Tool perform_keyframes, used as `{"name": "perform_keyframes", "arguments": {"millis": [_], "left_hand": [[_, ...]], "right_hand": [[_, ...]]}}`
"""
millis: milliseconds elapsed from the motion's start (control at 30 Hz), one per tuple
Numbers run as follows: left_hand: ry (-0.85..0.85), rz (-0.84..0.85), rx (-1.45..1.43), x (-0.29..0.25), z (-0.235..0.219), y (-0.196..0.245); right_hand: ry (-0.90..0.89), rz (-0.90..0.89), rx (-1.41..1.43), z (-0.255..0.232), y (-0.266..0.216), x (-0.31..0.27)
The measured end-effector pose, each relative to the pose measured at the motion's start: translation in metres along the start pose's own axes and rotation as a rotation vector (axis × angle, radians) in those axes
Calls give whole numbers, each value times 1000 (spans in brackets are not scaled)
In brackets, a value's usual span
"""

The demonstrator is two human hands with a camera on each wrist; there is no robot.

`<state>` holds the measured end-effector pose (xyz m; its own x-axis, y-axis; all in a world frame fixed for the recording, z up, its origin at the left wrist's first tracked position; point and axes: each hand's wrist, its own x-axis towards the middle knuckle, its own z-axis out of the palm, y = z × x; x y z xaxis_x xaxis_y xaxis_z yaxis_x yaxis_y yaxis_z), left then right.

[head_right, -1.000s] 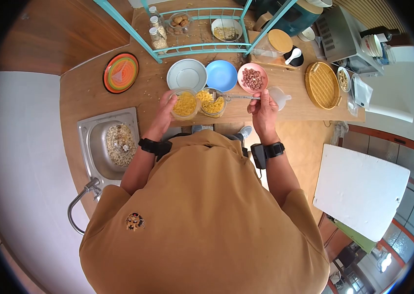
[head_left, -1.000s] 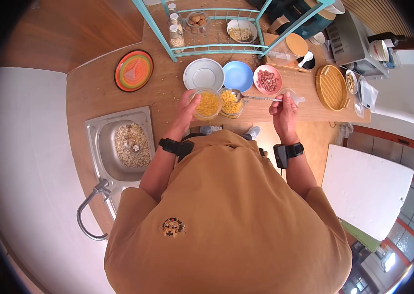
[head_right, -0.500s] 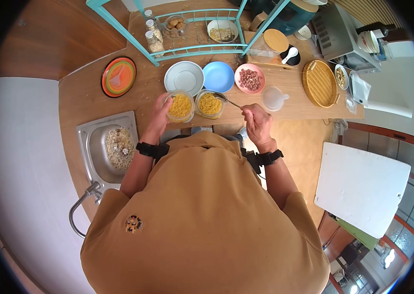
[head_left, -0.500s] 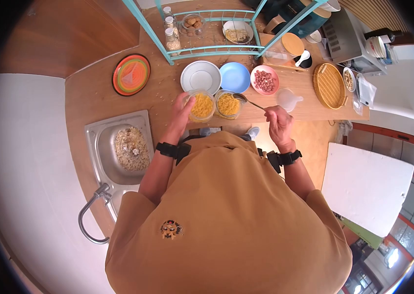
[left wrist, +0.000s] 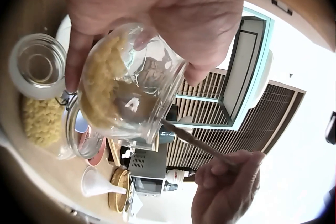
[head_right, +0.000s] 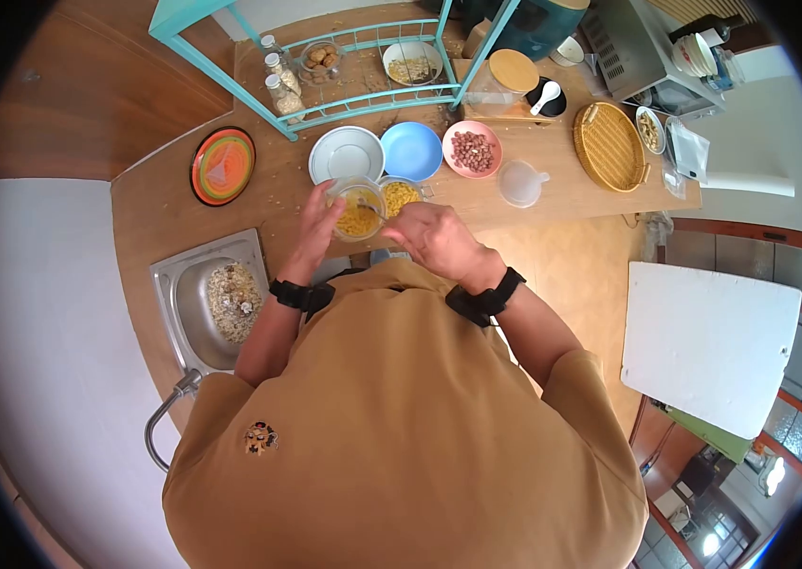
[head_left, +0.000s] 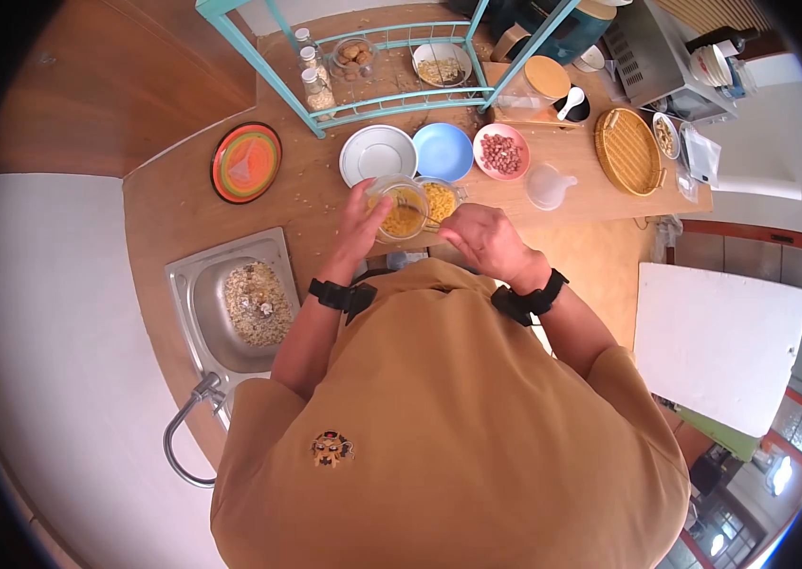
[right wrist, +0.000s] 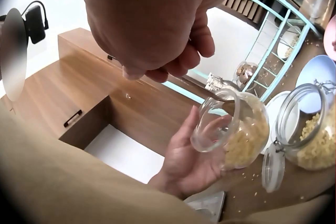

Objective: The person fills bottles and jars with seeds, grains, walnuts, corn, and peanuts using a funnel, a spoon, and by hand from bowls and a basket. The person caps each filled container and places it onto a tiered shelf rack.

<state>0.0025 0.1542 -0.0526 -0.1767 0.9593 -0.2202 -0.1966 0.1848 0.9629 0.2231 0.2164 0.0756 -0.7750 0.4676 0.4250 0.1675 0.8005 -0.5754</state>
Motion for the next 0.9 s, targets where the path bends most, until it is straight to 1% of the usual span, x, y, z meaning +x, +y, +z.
{"name": "perform_keyframes", "arguments": {"millis": [67, 100, 167, 200, 267, 300, 367, 400, 467, 500, 567, 667, 733, 800, 867, 900], "left_hand": [[10, -7, -36, 0, -1, -2], [26, 0, -13, 0, -1, -4], [47, 7, 12, -1, -3, -6], [42, 0, -7, -1, -3, -6], [38, -7, -26, -1, -4, -5], [36, -26, -20, -1, -4, -6], [34, -44, -15, -1, -4, -6], [32, -57, -22, -1, -3, -6], [29, -71, -30, -2, -3, -7], [26, -73, -39, -1, -3, -8], [22, -75, -49, 0, -4, -9], [13, -74, -44, 0, -2, -6], [5, -86, -53, -2, 0, -2], [4, -90, -41, 0, -1, -7], [2, -96, -28, -1, -3, -6], [22, -145, -70, -3, -3, -3]], "right_hand": [[114, 192, 33, 9, 4, -8], [111, 187, 35, 14, 7, -10], [229, 755, 463, 24, 12, -14], [227, 752, 466, 31, 19, -18], [441, 837, 790, 40, 35, -25], [439, 835, 790, 42, 39, -29], [551, 882, 910, 42, 44, -34], [550, 882, 910, 40, 45, -36], [604, 945, 958, 35, 47, -39], [604, 946, 958, 34, 49, -42], [674, 960, 1073, 32, 54, -46], [703, 968, 1118, 27, 56, -50], [717, 968, 1118, 23, 57, -51], [731, 968, 1117, 19, 57, -51], [765, 907, 1145, 13, 57, -52], [766, 907, 1145, 9, 57, -53]]}}
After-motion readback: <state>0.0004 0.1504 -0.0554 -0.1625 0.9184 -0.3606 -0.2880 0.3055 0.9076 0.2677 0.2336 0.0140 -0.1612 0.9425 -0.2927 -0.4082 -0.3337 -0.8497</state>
